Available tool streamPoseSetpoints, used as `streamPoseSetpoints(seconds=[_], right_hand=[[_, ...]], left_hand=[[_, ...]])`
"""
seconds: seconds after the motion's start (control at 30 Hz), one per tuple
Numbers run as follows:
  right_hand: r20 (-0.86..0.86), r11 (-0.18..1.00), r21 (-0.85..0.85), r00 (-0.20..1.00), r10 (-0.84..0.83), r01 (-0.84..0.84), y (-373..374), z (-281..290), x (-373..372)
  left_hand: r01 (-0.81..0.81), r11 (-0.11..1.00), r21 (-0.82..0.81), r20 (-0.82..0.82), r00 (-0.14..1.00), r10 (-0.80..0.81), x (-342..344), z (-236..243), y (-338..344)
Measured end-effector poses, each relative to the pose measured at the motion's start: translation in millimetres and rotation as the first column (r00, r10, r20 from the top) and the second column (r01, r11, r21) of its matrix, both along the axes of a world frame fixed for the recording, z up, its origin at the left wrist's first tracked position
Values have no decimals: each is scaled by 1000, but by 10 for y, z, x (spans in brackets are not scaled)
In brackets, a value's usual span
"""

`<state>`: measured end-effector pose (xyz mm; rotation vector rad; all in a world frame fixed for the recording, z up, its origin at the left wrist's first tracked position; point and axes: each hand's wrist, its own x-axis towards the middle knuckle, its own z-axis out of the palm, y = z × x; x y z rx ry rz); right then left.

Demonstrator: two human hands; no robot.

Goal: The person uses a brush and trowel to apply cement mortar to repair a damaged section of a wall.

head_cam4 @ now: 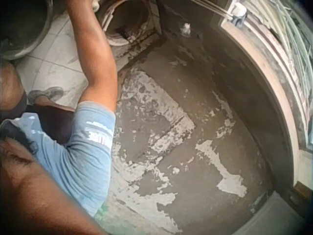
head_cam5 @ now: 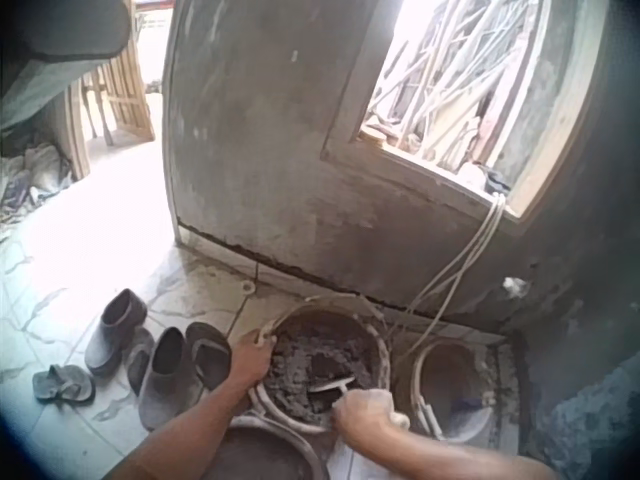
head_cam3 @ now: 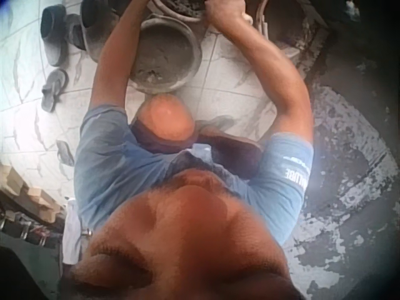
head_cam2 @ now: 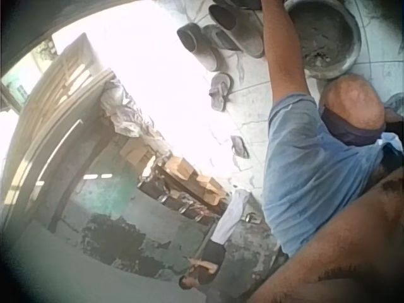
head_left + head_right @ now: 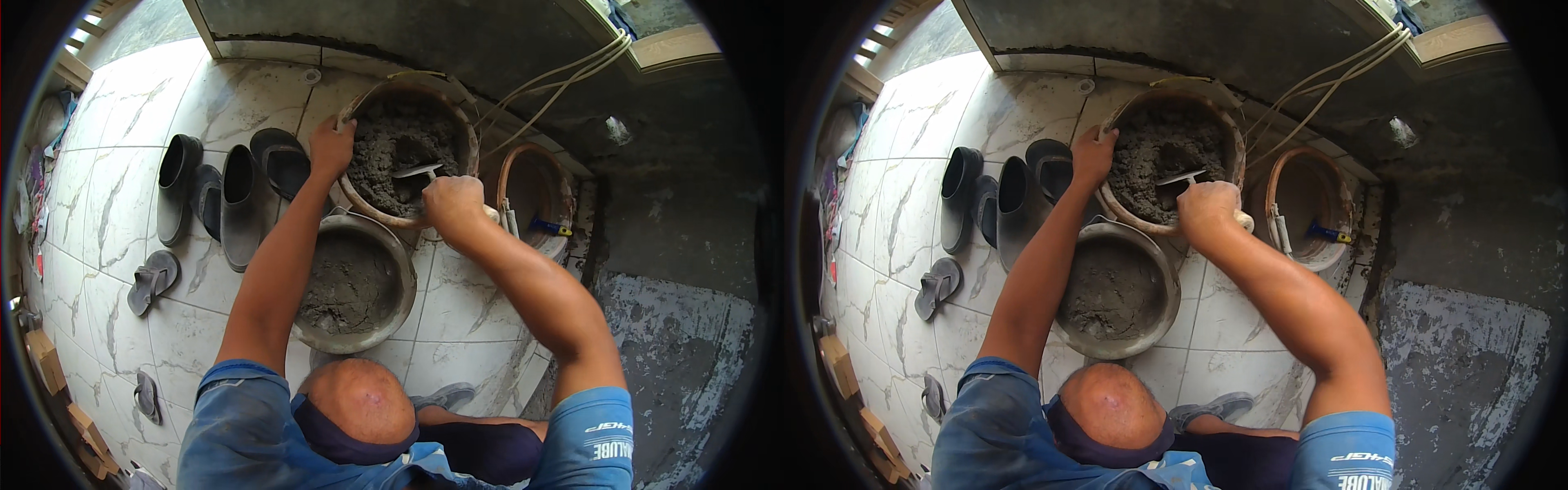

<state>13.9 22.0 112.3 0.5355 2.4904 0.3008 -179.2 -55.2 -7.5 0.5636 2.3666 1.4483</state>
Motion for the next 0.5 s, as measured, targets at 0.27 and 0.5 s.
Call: streamPoseSetpoints(seconds=[0.27, 0.5], right_hand=[[244, 996, -17, 965, 94, -92, 98, 1022, 60], [210, 998, 3, 976, 64, -66, 53, 415, 136]], left_hand=[[4, 999, -34, 48, 999, -2, -28, 89, -38], [-4, 1000, 17, 40, 999, 4, 55, 78, -80]])
